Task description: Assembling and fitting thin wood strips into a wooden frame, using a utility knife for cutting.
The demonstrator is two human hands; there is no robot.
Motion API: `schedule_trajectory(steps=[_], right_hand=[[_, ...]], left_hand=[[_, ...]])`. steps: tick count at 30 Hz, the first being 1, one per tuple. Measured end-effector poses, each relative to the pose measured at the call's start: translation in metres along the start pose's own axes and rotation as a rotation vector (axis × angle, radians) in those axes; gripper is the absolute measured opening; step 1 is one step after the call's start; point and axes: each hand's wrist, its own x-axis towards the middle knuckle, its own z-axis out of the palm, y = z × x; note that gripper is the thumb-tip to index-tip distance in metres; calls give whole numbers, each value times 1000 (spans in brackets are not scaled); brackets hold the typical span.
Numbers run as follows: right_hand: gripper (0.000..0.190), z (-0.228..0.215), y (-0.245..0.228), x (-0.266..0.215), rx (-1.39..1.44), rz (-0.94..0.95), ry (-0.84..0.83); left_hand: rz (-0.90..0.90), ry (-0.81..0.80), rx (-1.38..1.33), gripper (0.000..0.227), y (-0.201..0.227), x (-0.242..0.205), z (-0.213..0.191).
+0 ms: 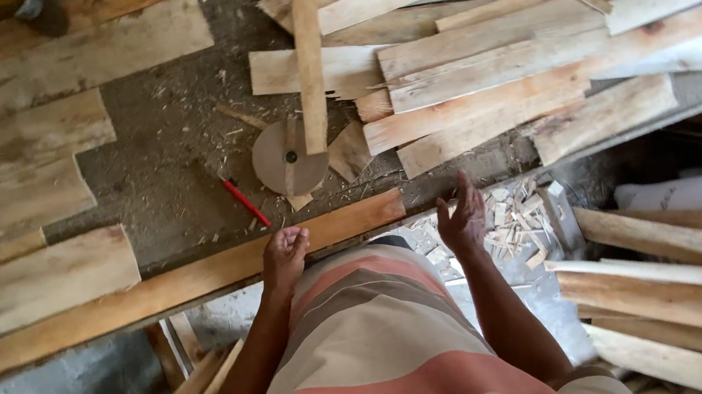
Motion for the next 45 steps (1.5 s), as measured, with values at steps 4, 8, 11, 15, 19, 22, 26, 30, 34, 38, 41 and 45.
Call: schedule_trajectory(steps=[4, 8, 11, 15, 19, 22, 26, 30, 34, 38, 41, 45], right_hand=[[81, 7, 8, 5, -2, 13, 11], [81, 18, 15, 12, 24, 9, 13], [91, 22, 13, 14, -26, -26, 35], [99, 26, 21, 18, -40, -7, -12], [95, 2, 6, 37, -18, 183, -210], [92, -12, 5, 48, -28, 385, -395], [86, -12, 14, 49, 85, 342, -378], [78, -27, 7, 64, 65, 377, -455], [62, -30, 23, 82, 84, 395, -484], [44, 18, 80, 104, 430, 449, -254], [44, 14, 92, 115, 836, 552, -77], [51, -25, 103, 142, 1103, 745, 2]], left_hand=[[69, -47, 44, 39, 4, 4, 1], [114, -81, 61, 40, 18, 5, -6], [151, -72, 65, 41, 33, 1, -14], [217, 11, -14, 40, 42, -3, -26], [241, 91, -61, 37, 28, -4, -40], [246, 147, -72, 32, 8, -4, -48], [327, 151, -38, 29, 0, -21, -55], [318, 125, 47, 28, 23, -39, -50], [381, 72, 139, 28, 38, -28, -21], [401, -74, 93, 32, 77, 4, 43], [375, -86, 166, 35, 108, 32, 100], [445, 35, 143, 46, 90, 104, 177]])
